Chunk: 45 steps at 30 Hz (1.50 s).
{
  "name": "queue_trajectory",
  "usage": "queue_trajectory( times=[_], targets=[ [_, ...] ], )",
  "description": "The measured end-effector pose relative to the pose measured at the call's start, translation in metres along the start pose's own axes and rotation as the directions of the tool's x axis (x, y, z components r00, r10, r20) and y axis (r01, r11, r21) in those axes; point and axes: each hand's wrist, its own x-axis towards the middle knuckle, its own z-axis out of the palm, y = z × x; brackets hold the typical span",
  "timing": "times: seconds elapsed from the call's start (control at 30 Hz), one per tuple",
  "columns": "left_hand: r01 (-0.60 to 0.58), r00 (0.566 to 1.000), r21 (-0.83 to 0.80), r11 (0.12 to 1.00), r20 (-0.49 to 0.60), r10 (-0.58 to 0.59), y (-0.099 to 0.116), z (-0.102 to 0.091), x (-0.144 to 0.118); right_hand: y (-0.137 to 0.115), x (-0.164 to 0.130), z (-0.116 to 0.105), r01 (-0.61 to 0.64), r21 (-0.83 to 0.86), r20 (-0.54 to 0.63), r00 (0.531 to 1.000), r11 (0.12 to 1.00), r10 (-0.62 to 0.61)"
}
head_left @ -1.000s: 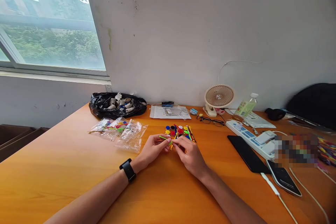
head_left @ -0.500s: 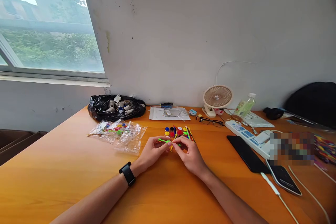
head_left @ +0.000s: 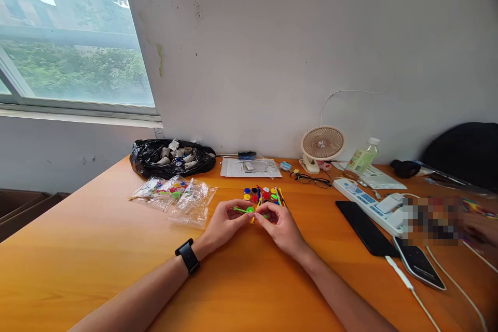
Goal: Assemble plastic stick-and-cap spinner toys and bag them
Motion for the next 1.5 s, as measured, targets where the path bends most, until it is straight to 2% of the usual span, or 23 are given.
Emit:
queue_trajectory(
  times=[0.1,0.27,0.4,0.73,0.97,1.2,1.3,1.37,1.5],
  targets=[
    [-0.021,1.0,0.021,1.0,0.013,0.021,0.002,-0.001,-0.001,-0.002,-0.001,-0.001,0.022,-0.05,-0.009,1.0,0.999,-0.022],
    [-0.118,0.993,0.174,0.978,0.045,0.112,0.008,-0.003,-0.004,-0.003,-0.004,-0.002,0.108,-0.185,-0.018,0.993,0.977,-0.113],
    [-0.153,0.986,0.191,0.97,0.088,0.139,0.008,-0.003,-0.005,-0.006,-0.006,-0.003,0.174,-0.243,0.003,0.984,0.954,-0.179],
    [-0.302,0.953,0.288,0.909,0.084,0.29,0.01,-0.002,-0.007,-0.009,-0.007,-0.007,0.208,-0.225,0.046,0.978,0.952,-0.202],
    [-0.312,0.95,0.409,0.858,0.12,0.288,0.021,-0.004,-0.009,-0.012,-0.008,-0.005,0.204,-0.204,0.063,0.979,0.957,-0.195],
    [-0.317,0.948,0.446,0.837,0.126,0.293,0.022,-0.006,-0.007,-0.012,-0.007,-0.005,0.194,-0.173,0.092,0.979,0.966,-0.18],
    [-0.318,0.948,0.417,0.851,0.122,0.294,0.022,-0.006,-0.008,-0.014,-0.007,-0.006,0.187,-0.142,0.098,0.98,0.972,-0.174],
    [-0.285,0.958,0.339,0.896,0.1,0.267,0.024,-0.005,-0.01,-0.014,-0.006,-0.007,0.185,-0.121,0.089,0.981,0.975,-0.174],
    [-0.107,0.989,0.083,0.991,0.11,0.098,0.03,-0.006,-0.011,-0.013,-0.004,-0.011,0.168,-0.085,0.067,0.984,0.982,-0.163]
  ],
)
